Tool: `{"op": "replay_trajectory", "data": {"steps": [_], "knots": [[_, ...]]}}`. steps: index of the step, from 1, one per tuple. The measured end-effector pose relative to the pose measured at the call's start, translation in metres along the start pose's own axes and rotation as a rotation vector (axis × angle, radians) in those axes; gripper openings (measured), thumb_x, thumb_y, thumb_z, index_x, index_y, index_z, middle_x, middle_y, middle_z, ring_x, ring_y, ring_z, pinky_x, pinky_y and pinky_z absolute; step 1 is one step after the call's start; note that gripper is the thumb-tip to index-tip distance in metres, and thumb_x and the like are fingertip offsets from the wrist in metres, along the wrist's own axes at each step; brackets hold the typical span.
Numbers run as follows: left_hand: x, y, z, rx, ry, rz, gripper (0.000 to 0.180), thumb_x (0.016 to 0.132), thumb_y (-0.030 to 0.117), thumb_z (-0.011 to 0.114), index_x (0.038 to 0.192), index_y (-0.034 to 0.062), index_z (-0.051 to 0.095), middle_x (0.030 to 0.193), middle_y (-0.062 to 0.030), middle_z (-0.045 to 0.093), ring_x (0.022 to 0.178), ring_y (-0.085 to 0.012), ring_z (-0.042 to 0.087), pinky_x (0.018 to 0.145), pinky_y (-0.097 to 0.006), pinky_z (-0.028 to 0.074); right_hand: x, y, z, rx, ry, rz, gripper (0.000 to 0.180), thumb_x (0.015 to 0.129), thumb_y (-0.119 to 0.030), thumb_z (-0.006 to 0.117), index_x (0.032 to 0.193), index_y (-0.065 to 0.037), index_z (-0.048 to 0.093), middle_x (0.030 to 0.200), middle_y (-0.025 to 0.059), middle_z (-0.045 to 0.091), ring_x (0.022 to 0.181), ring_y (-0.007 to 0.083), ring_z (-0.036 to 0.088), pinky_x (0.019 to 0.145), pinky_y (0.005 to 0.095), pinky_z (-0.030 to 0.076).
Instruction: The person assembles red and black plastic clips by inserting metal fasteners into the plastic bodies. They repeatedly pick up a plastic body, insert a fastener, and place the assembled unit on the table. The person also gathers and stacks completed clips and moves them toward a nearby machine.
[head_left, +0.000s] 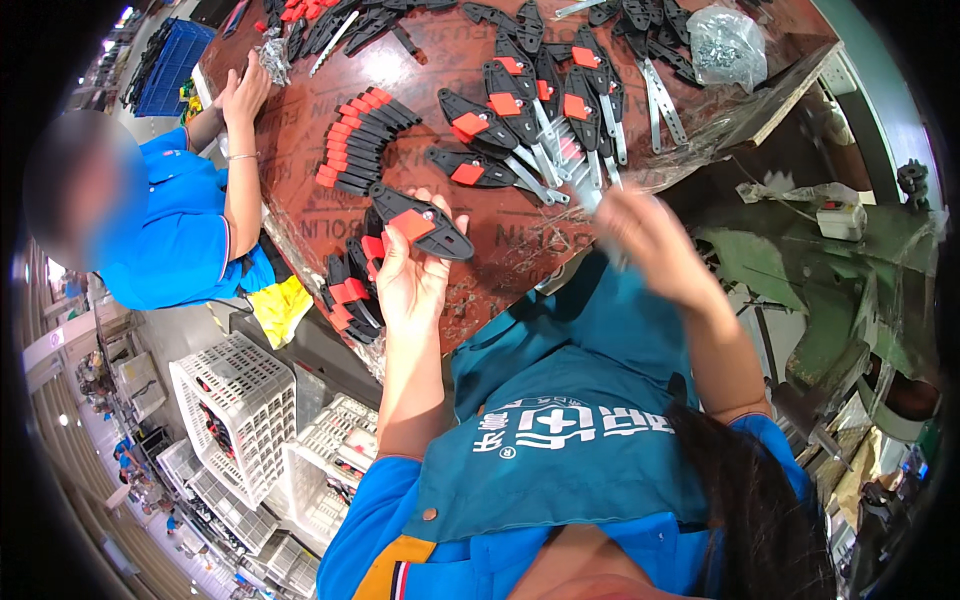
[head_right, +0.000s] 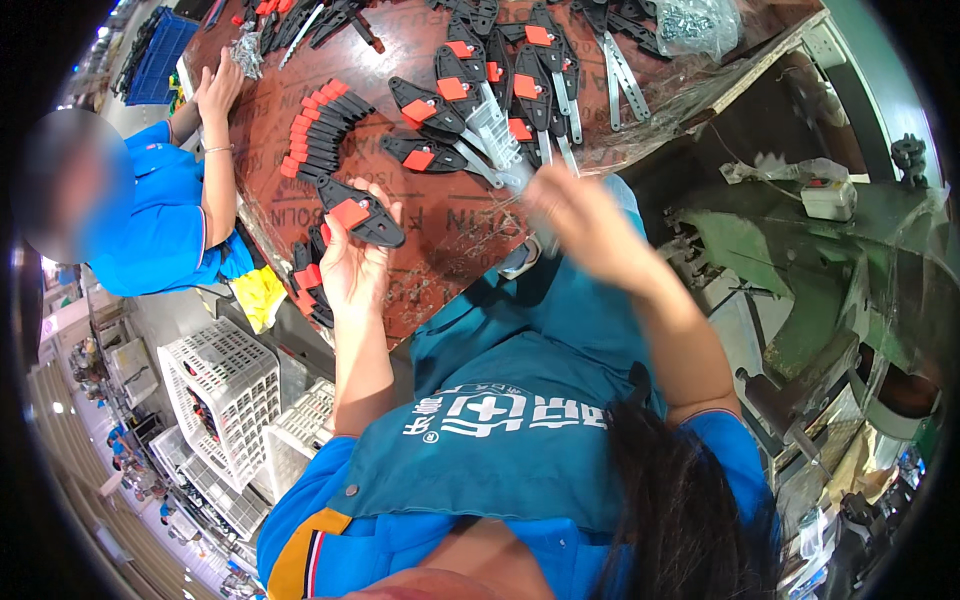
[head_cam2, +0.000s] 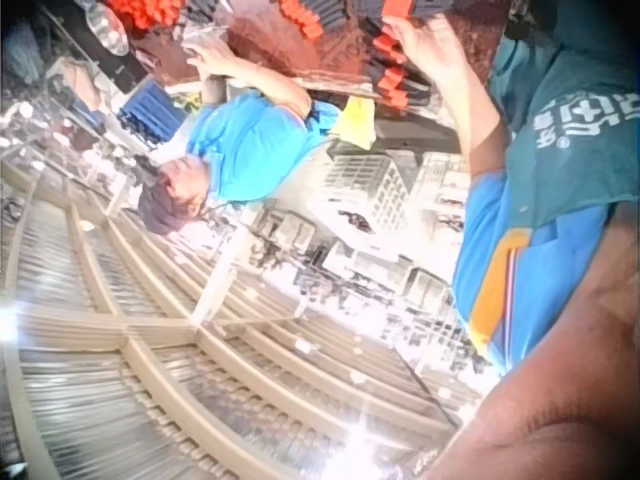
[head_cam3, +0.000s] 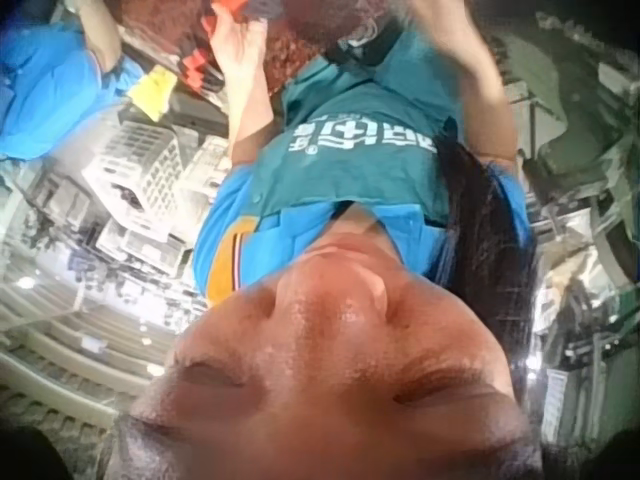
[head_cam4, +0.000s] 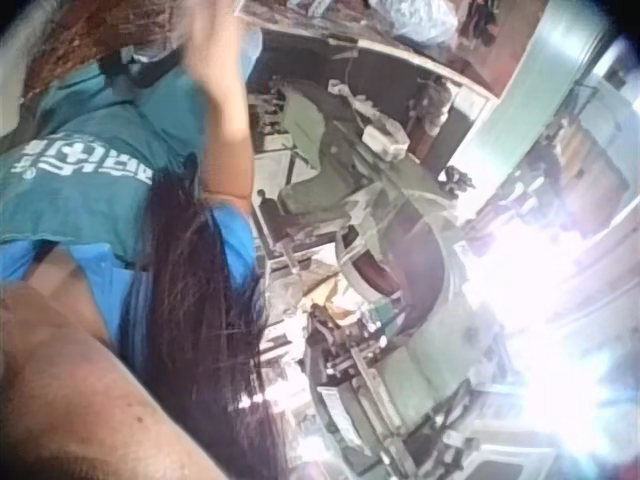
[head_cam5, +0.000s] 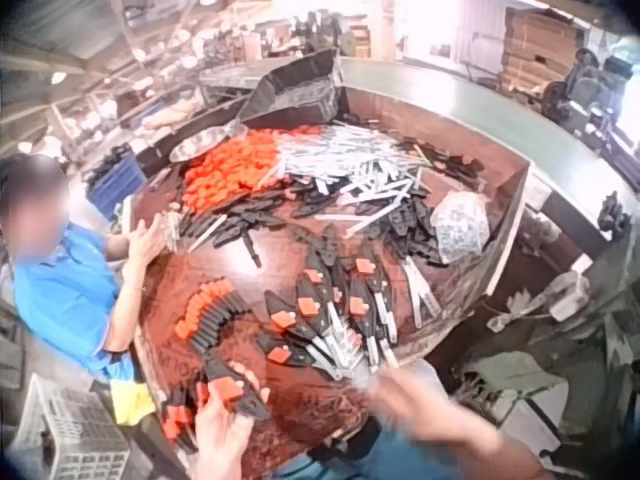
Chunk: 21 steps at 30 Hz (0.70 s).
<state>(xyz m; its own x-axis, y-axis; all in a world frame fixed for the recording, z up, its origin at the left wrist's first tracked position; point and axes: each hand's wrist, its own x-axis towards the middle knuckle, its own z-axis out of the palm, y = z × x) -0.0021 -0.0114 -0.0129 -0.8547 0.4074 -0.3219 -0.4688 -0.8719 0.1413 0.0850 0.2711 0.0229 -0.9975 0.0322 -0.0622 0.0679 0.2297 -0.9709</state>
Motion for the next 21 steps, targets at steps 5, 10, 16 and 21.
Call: {"op": "replay_trajectory", "data": {"steps": [5,10,16,21], "knots": [[0.005,-0.004,0.001,-0.131,0.003,0.005,0.053,0.097,0.023,0.057,0.142,0.0007,0.040,0.140,-0.0143,0.051,0.129,-0.0346,0.050,0.112,-0.059,0.038,-0.038,-0.015,0.041,0.433,-0.446,0.142,0.023,0.104,-0.024,0.051,0.090,-0.006,0.048,0.076,-0.0008,0.047,0.070,0.0073,0.043,0.062,0.0257,0.039],[0.001,-0.006,0.005,-0.078,-0.009,0.005,0.051,0.098,0.024,0.056,0.141,0.0015,0.041,0.140,-0.0135,0.052,0.130,-0.0330,0.050,0.111,-0.060,0.040,-0.041,-0.016,0.044,0.503,-0.498,0.175,0.025,0.104,-0.025,0.051,0.089,-0.006,0.048,0.075,-0.0023,0.046,0.069,0.0062,0.041,0.061,0.0255,0.038],[-0.011,-0.018,0.015,0.105,-0.126,0.006,0.053,0.093,0.030,0.063,0.138,0.0084,0.046,0.134,-0.0095,0.054,0.127,-0.0301,0.053,0.107,-0.060,0.044,-0.043,-0.013,0.048,0.663,-0.535,0.282,0.024,0.106,-0.025,0.047,0.090,-0.006,0.046,0.074,-0.0009,0.049,0.059,0.0059,0.044,0.053,0.0234,0.039],[-0.022,-0.047,0.013,0.275,-0.054,-0.088,0.061,0.094,0.031,0.063,0.145,0.0080,0.038,0.142,-0.0093,0.048,0.134,-0.0309,0.046,0.111,-0.057,0.040,-0.023,-0.021,0.064,0.682,-0.411,0.307,0.022,0.106,-0.023,0.045,0.093,-0.006,0.043,0.070,-0.0011,0.045,0.053,0.0063,0.040,0.050,0.0233,0.037]]}}
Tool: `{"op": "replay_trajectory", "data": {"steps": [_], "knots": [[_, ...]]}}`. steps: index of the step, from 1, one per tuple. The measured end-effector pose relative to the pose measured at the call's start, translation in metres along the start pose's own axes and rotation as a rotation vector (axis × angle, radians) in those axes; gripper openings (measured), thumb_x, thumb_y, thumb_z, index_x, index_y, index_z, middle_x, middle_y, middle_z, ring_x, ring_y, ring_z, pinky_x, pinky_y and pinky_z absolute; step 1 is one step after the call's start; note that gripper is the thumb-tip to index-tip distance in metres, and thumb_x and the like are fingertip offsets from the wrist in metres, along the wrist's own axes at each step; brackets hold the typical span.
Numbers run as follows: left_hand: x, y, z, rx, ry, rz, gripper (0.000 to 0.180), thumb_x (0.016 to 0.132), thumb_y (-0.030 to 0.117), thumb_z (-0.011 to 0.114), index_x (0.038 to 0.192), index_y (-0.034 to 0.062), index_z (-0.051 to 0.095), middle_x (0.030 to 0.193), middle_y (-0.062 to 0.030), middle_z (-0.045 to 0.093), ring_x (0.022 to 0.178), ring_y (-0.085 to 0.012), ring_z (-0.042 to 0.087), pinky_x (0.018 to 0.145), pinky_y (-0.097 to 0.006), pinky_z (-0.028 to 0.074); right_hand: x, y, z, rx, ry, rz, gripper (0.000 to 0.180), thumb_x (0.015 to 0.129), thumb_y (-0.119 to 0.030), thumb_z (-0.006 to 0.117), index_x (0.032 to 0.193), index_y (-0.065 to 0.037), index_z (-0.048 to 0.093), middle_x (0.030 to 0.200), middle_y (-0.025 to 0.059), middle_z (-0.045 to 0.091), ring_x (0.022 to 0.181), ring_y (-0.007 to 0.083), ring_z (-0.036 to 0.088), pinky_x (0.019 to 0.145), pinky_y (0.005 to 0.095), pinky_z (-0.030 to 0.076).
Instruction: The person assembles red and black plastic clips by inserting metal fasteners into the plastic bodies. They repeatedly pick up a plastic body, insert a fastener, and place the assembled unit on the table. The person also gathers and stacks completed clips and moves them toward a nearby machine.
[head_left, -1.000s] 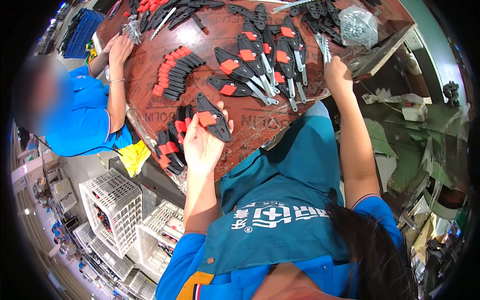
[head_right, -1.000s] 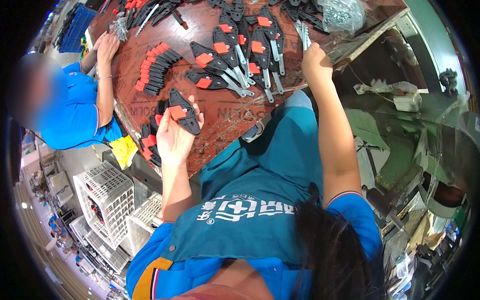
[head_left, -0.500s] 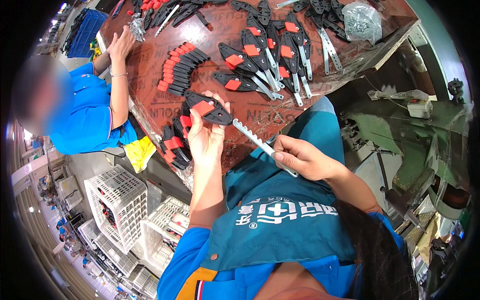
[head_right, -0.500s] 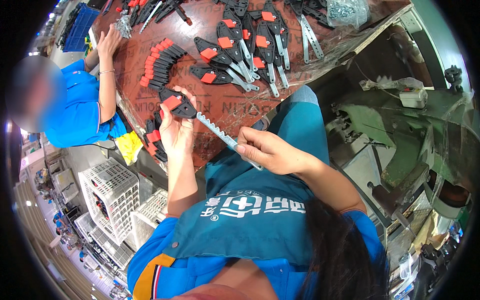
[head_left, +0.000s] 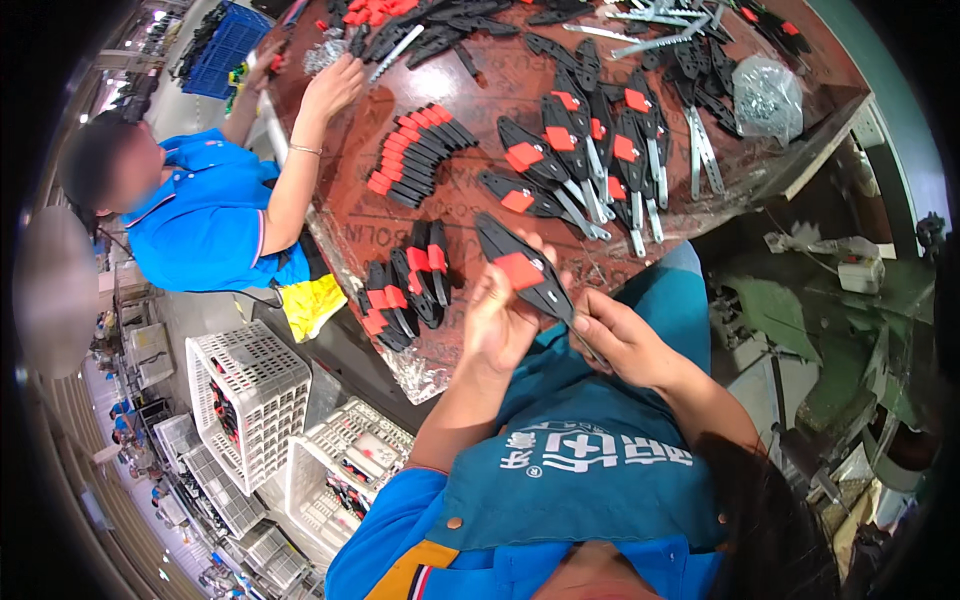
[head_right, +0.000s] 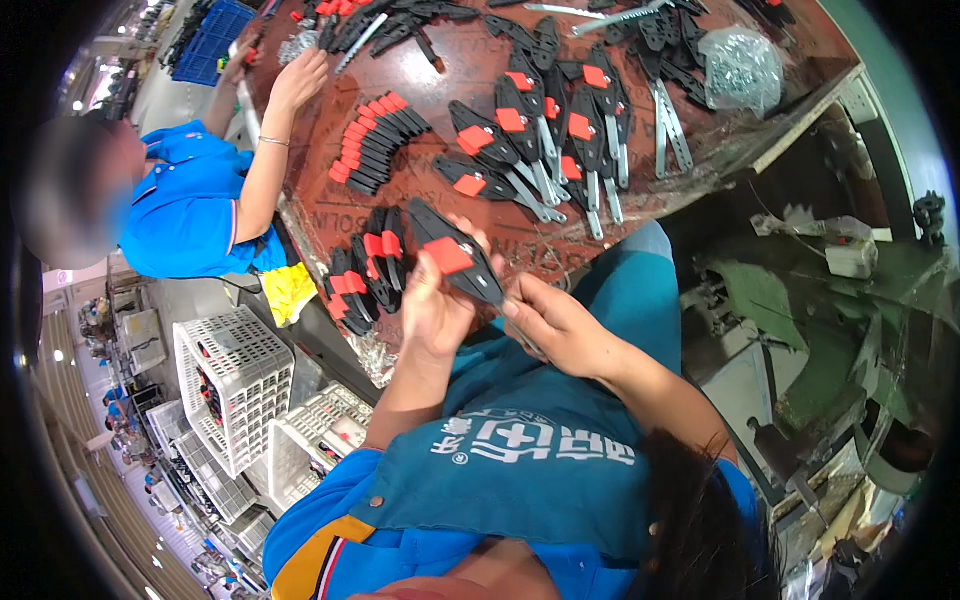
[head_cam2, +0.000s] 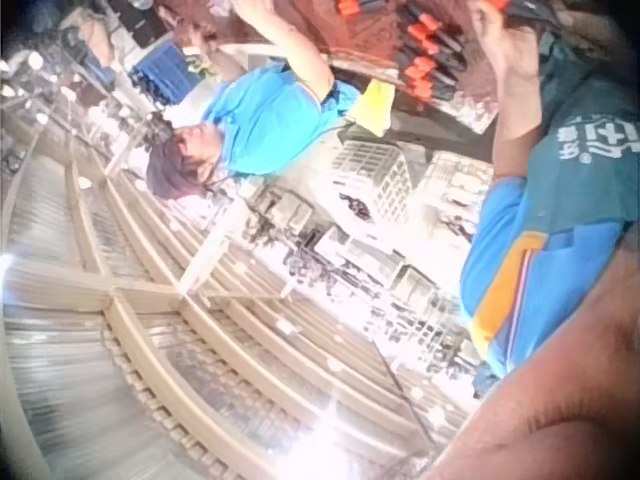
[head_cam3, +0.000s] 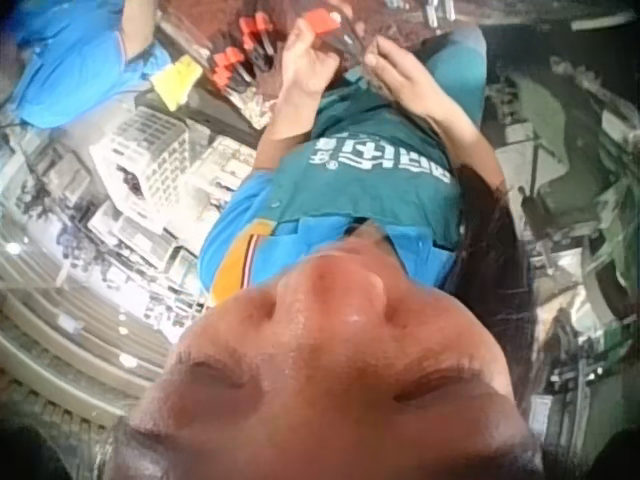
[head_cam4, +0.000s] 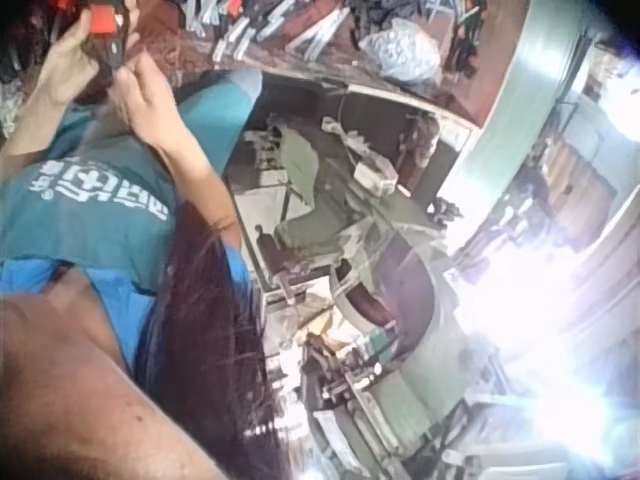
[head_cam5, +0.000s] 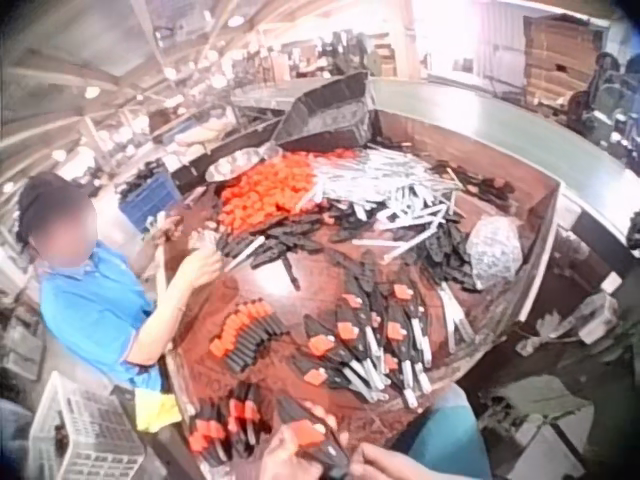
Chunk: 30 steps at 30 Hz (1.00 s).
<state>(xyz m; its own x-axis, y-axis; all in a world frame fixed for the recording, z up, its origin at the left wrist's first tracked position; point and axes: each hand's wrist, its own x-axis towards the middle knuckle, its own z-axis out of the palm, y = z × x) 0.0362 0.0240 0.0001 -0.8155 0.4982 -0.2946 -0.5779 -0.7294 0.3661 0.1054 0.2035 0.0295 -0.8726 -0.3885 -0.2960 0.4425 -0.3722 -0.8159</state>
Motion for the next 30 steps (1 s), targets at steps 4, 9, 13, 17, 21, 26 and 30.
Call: {"op": "replay_trajectory", "data": {"steps": [4,9,13,17,21,26,30], "knots": [[0.009,0.020,0.002,0.030,-0.182,0.038,0.063,0.100,0.039,0.051,0.149,0.0038,0.033,0.153,-0.0181,0.036,0.144,-0.0355,0.032,0.117,-0.055,0.030,-0.005,0.007,0.001,-0.083,0.039,-0.040,0.022,0.106,-0.023,0.046,0.092,-0.007,0.043,0.071,-0.0023,0.043,0.057,0.0051,0.036,0.051,0.0229,0.032],[0.002,0.049,-0.056,0.419,0.257,0.274,0.044,0.099,0.031,0.057,0.130,0.0004,0.053,0.126,-0.0176,0.060,0.111,-0.0289,0.059,0.092,-0.041,0.050,-0.006,0.011,-0.010,-0.468,0.208,-0.045,0.020,0.102,-0.020,0.054,0.095,-0.003,0.049,0.075,0.0064,0.050,0.068,0.0151,0.048,0.064,0.0325,0.045],[0.000,0.087,-0.064,1.887,0.627,0.752,0.034,0.088,0.026,0.072,0.110,0.0022,0.063,0.103,-0.0122,0.061,0.091,-0.0257,0.056,0.081,-0.041,0.049,0.025,0.013,-0.051,-0.698,0.522,-0.159,0.021,0.101,-0.021,0.054,0.093,-0.002,0.052,0.074,0.0143,0.057,0.069,0.0269,0.058,0.063,0.0387,0.046],[0.014,0.071,-0.051,2.548,0.538,0.687,0.039,0.077,0.026,0.079,0.105,0.0036,0.063,0.113,-0.0136,0.055,0.105,-0.0338,0.050,0.086,-0.047,0.044,0.083,0.006,-0.086,-0.988,0.674,-0.182,0.033,0.099,-0.031,0.055,0.097,0.001,0.051,0.080,0.0246,0.063,0.079,0.0453,0.062,0.070,0.0527,0.049],[0.019,0.057,-0.077,2.620,0.662,0.617,0.036,0.076,0.024,0.079,0.100,0.0054,0.061,0.119,-0.0118,0.052,0.107,-0.0357,0.048,0.087,-0.048,0.041,0.081,-0.009,-0.102,-1.319,0.876,-0.277,0.038,0.094,-0.037,0.059,0.102,-0.001,0.051,0.100,0.0214,0.062,0.083,0.0443,0.064,0.072,0.0536,0.052],[0.006,0.053,-0.048,2.317,0.470,0.840,0.026,0.089,0.014,0.069,0.102,-0.0040,0.055,0.128,-0.0201,0.048,0.118,-0.0378,0.042,0.098,-0.050,0.033,0.055,-0.030,-0.193,-1.548,1.229,0.059,0.036,0.091,-0.030,0.064,0.107,0.000,0.053,0.105,0.0199,0.062,0.089,0.0415,0.067,0.073,0.0480,0.056],[0.003,0.047,-0.001,0.902,0.199,0.382,0.041,0.094,0.006,0.061,0.130,-0.0013,0.041,0.108,-0.0204,0.066,0.076,-0.0229,0.063,0.069,-0.035,0.053,0.065,-0.023,-0.236,-1.472,1.241,0.144,0.038,0.087,-0.035,0.069,0.099,0.000,0.058,0.095,0.0238,0.068,0.090,0.0433,0.067,0.078,0.0505,0.054]]}}
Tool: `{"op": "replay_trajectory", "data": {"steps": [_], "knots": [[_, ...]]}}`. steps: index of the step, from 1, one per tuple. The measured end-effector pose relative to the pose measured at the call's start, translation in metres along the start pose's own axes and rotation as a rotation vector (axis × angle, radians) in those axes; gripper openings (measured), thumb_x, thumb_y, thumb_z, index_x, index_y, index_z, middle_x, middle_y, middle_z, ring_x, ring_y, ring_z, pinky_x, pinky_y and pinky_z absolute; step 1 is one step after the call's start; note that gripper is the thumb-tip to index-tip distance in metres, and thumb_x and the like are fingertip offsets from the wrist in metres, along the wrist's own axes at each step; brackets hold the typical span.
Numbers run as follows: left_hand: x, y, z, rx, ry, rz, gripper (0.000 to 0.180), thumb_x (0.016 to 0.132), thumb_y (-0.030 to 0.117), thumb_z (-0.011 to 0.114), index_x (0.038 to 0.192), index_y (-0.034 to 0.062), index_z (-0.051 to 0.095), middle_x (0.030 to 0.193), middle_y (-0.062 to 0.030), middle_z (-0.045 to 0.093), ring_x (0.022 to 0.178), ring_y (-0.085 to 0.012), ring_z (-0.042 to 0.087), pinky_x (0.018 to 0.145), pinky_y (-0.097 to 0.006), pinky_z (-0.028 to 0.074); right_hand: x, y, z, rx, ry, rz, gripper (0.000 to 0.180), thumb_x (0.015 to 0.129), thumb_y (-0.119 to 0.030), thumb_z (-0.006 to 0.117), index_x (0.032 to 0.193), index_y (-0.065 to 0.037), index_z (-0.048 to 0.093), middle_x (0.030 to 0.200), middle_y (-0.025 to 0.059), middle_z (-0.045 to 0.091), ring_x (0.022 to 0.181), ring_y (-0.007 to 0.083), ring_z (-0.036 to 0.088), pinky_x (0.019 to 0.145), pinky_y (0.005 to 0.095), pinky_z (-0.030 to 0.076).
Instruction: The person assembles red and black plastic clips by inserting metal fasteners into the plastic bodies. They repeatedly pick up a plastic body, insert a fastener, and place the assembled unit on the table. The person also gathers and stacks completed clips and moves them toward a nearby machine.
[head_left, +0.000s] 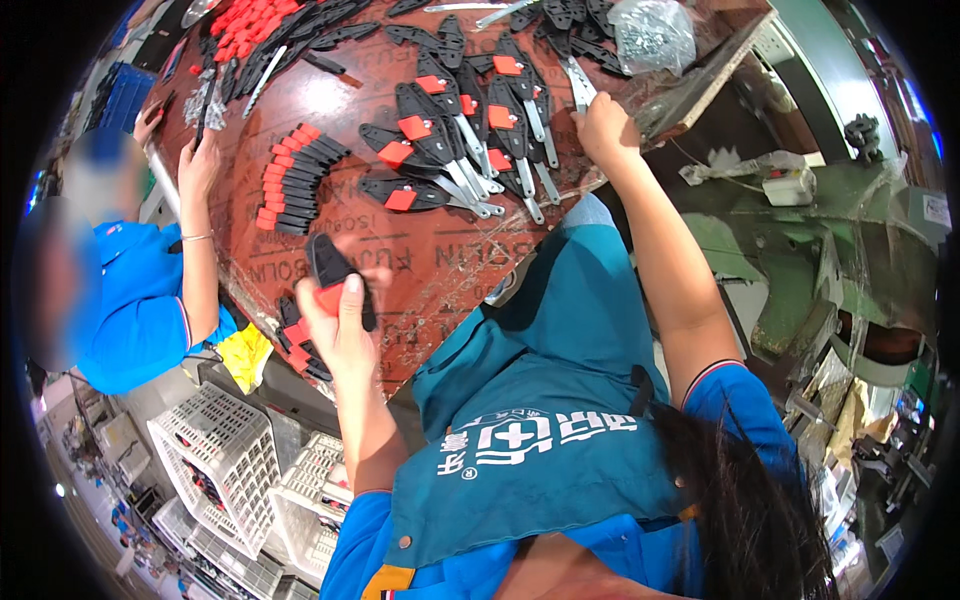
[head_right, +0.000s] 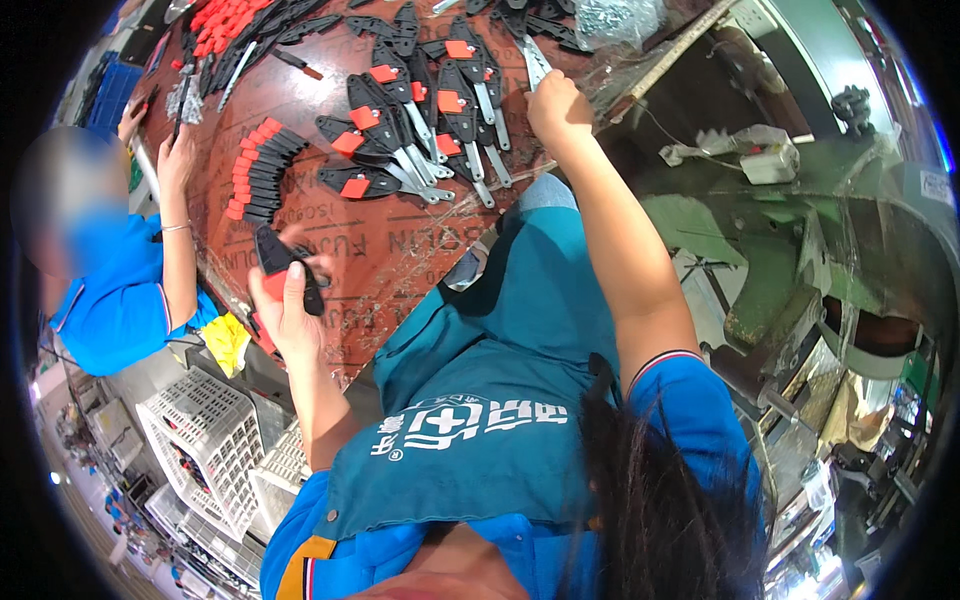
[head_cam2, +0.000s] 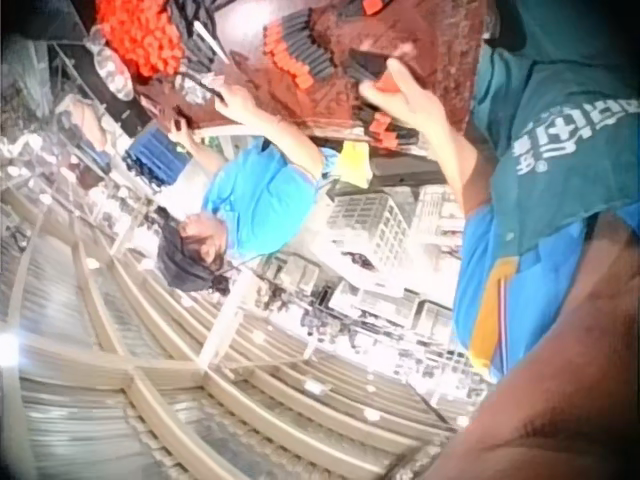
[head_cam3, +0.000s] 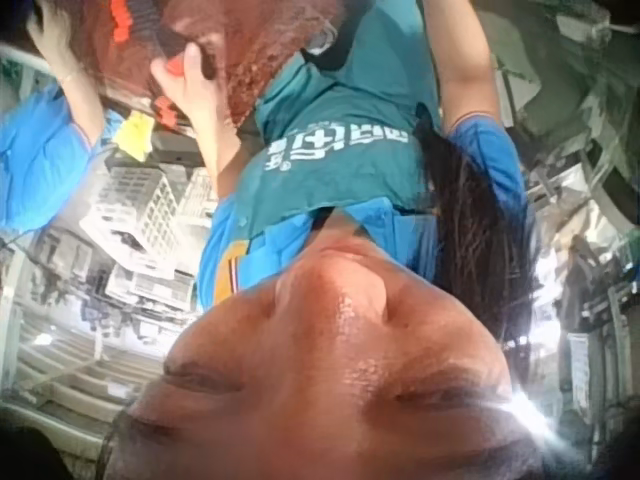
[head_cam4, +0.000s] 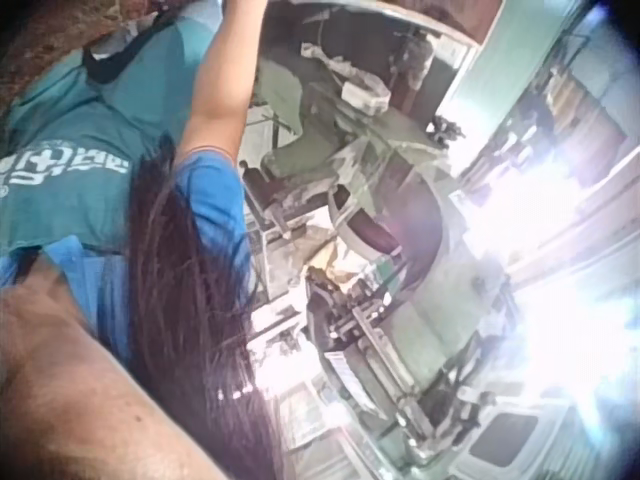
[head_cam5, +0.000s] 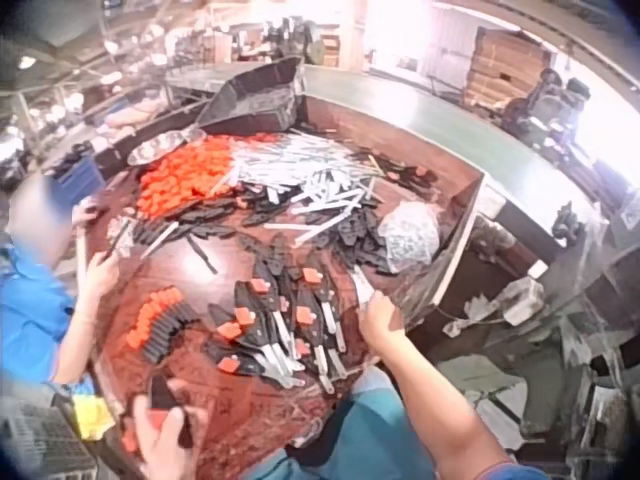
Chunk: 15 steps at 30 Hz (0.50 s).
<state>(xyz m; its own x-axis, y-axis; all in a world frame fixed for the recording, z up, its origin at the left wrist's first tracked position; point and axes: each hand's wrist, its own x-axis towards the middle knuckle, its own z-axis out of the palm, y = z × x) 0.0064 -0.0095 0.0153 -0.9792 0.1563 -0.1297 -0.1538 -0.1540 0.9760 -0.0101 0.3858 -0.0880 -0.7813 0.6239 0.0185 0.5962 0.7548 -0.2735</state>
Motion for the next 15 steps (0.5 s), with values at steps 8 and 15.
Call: {"op": "replay_trajectory", "data": {"steps": [8,15], "knots": [[0.000,-0.010,0.031,-0.974,-0.197,-0.476,0.058,0.103,0.040,0.039,0.147,0.0026,0.037,0.129,-0.0186,0.056,0.092,-0.0270,0.057,0.082,-0.037,0.048,-0.003,-0.013,-0.026,-0.086,-0.426,-0.011,0.046,0.082,-0.040,0.060,0.104,-0.002,0.071,0.106,0.0243,0.069,0.101,0.0404,0.066,0.088,0.0457,0.053],[-0.002,-0.028,0.008,-1.188,-0.137,-0.417,0.052,0.101,0.026,0.051,0.144,-0.0008,0.037,0.136,-0.0166,0.050,0.126,-0.0342,0.048,0.110,-0.052,0.040,-0.128,-0.047,-0.107,0.943,-0.861,-0.331,0.027,0.103,-0.025,0.049,0.089,-0.003,0.055,0.066,0.0028,0.053,0.066,0.0092,0.056,0.058,0.0301,0.045]]}}
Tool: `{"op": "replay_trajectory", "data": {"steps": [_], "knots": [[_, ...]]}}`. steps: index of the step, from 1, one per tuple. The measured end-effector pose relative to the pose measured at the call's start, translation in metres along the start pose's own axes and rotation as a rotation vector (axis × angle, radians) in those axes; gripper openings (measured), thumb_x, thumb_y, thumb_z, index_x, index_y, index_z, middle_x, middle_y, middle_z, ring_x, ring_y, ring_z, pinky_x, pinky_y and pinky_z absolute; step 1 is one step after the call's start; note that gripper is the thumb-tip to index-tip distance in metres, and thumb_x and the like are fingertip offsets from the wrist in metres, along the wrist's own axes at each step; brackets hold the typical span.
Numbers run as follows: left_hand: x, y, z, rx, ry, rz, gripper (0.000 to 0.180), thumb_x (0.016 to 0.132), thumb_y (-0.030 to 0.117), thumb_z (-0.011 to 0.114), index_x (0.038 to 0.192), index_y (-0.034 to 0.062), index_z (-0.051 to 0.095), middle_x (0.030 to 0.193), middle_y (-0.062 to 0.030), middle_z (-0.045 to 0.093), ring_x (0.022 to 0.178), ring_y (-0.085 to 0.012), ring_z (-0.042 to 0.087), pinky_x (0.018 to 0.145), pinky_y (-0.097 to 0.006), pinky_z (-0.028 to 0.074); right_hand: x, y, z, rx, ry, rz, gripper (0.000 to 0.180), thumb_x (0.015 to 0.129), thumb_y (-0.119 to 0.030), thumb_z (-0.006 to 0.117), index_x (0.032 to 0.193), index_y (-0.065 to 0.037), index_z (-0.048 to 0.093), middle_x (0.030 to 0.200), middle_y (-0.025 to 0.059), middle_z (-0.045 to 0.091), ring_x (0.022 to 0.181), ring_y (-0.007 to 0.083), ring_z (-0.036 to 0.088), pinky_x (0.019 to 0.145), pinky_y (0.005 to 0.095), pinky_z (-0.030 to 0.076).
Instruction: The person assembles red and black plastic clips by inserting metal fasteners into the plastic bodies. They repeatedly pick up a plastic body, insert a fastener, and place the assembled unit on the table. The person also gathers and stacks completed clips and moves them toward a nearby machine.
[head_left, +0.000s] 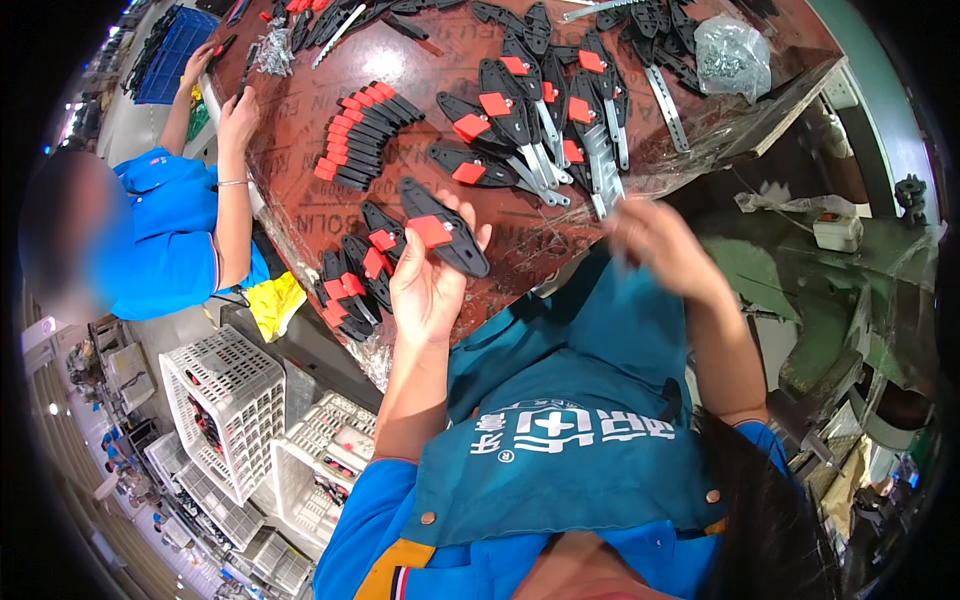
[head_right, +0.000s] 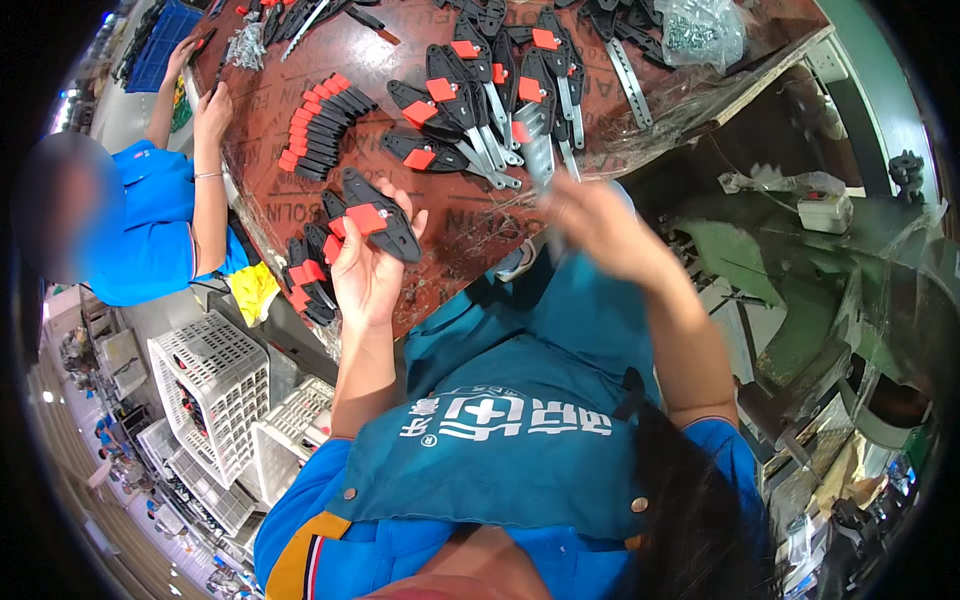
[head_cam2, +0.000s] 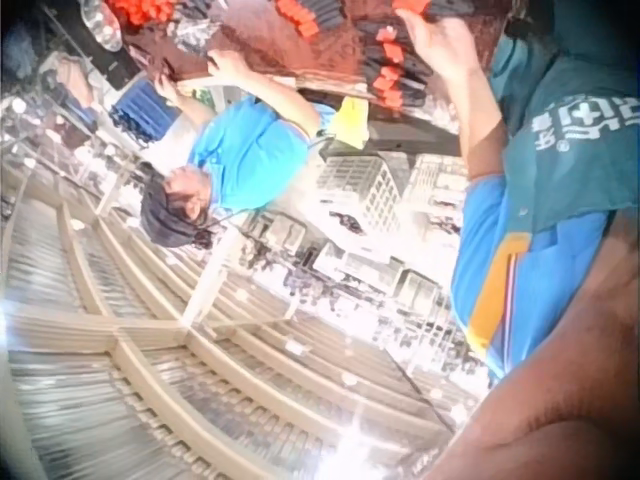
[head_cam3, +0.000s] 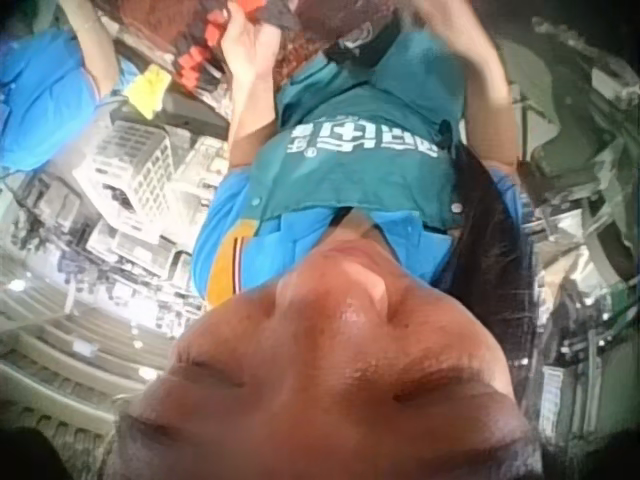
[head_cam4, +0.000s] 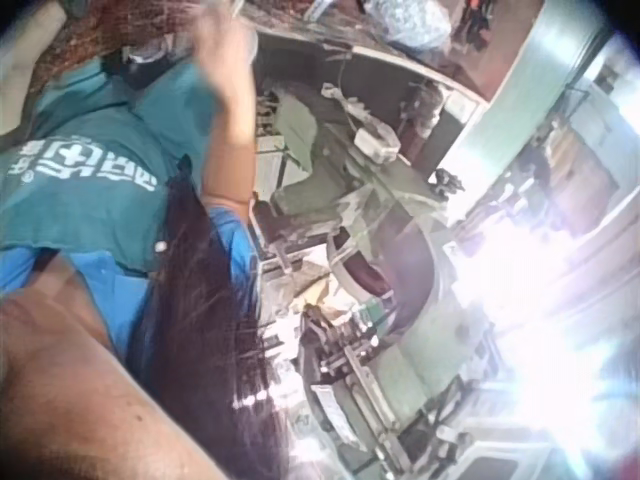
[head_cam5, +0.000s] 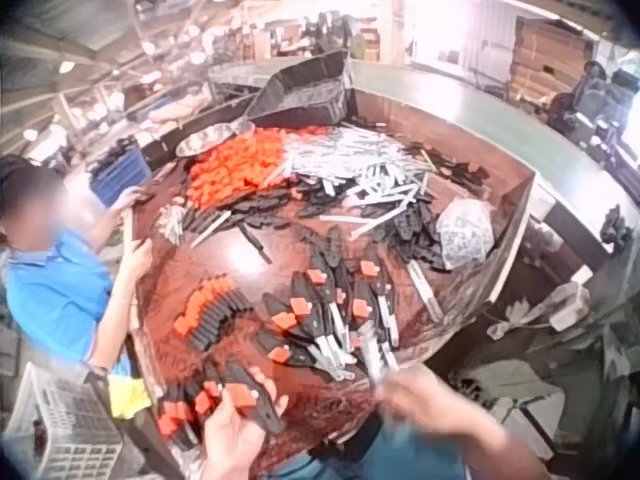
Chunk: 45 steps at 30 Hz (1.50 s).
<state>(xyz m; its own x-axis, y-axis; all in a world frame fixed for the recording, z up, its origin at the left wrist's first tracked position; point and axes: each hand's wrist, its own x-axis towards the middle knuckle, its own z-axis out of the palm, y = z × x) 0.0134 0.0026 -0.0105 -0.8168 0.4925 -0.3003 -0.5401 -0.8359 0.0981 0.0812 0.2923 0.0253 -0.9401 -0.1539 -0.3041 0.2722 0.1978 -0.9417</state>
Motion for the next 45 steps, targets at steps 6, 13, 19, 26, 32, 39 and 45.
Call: {"op": "replay_trajectory", "data": {"steps": [6,13,19,26,32,39,45], "knots": [[0.004,0.002,0.000,-0.254,-0.103,0.013,0.051,0.097,0.017,0.058,0.141,0.0002,0.039,0.138,-0.0134,0.049,0.132,-0.0348,0.045,0.116,-0.058,0.033,-0.037,-0.018,0.095,0.229,-0.124,0.028,0.037,0.107,-0.032,0.041,0.085,-0.003,0.048,0.062,0.0044,0.044,0.057,0.0144,0.042,0.055,0.0317,0.040],[0.000,0.005,0.003,-0.357,-0.085,0.001,0.051,0.095,0.016,0.060,0.140,0.0011,0.040,0.135,-0.0132,0.050,0.127,-0.0344,0.048,0.115,-0.057,0.036,-0.045,-0.018,0.104,0.260,-0.120,0.018,0.036,0.107,-0.031,0.043,0.085,-0.003,0.048,0.061,0.0049,0.045,0.054,0.0149,0.041,0.053,0.0316,0.039],[-0.002,0.012,0.009,-0.057,-0.138,0.068,0.051,0.096,0.019,0.060,0.140,0.0016,0.042,0.134,-0.0125,0.052,0.124,-0.0350,0.052,0.112,-0.057,0.040,-0.047,-0.025,0.096,0.377,-0.193,0.095,0.039,0.107,-0.033,0.044,0.081,-0.004,0.047,0.063,-0.0005,0.039,0.059,0.0098,0.035,0.055,0.0276,0.037],[-0.008,-0.004,0.010,0.183,-0.080,0.030,0.053,0.097,0.026,0.059,0.142,0.0040,0.041,0.136,-0.0112,0.054,0.127,-0.0362,0.052,0.108,-0.057,0.045,-0.034,-0.015,0.101,0.481,-0.143,0.109,0.036,0.107,-0.029,0.044,0.080,-0.004,0.046,0.064,-0.0023,0.038,0.059,0.0082,0.035,0.054,0.0271,0.035],[-0.006,-0.025,0.021,0.310,-0.056,0.046,0.060,0.099,0.033,0.054,0.147,0.0043,0.034,0.149,-0.0134,0.043,0.140,-0.0386,0.037,0.115,-0.060,0.031,-0.016,-0.014,0.107,0.339,-0.009,0.032,0.035,0.107,-0.029,0.045,0.081,-0.005,0.046,0.067,-0.0036,0.039,0.060,0.0068,0.033,0.053,0.0244,0.032],[0.002,0.008,0.015,0.514,0.104,0.028,0.060,0.103,0.042,0.043,0.145,-0.0007,0.035,0.145,-0.0208,0.046,0.138,-0.0363,0.041,0.110,-0.054,0.038,-0.020,-0.003,0.097,0.095,-0.030,0.023,0.033,0.104,-0.030,0.051,0.085,-0.003,0.056,0.062,0.0030,0.046,0.058,0.0110,0.043,0.053,0.0317,0.037],[0.001,0.056,0.000,1.268,0.350,0.521,0.050,0.099,0.029,0.060,0.137,-0.0011,0.050,0.136,-0.0149,0.057,0.125,-0.0280,0.054,0.107,-0.041,0.040,-0.002,0.026,0.091,0.277,0.232,0.048,0.033,0.105,-0.029,0.047,0.084,-0.005,0.057,0.065,0.0005,0.048,0.060,0.0092,0.044,0.055,0.0288,0.038]]}}
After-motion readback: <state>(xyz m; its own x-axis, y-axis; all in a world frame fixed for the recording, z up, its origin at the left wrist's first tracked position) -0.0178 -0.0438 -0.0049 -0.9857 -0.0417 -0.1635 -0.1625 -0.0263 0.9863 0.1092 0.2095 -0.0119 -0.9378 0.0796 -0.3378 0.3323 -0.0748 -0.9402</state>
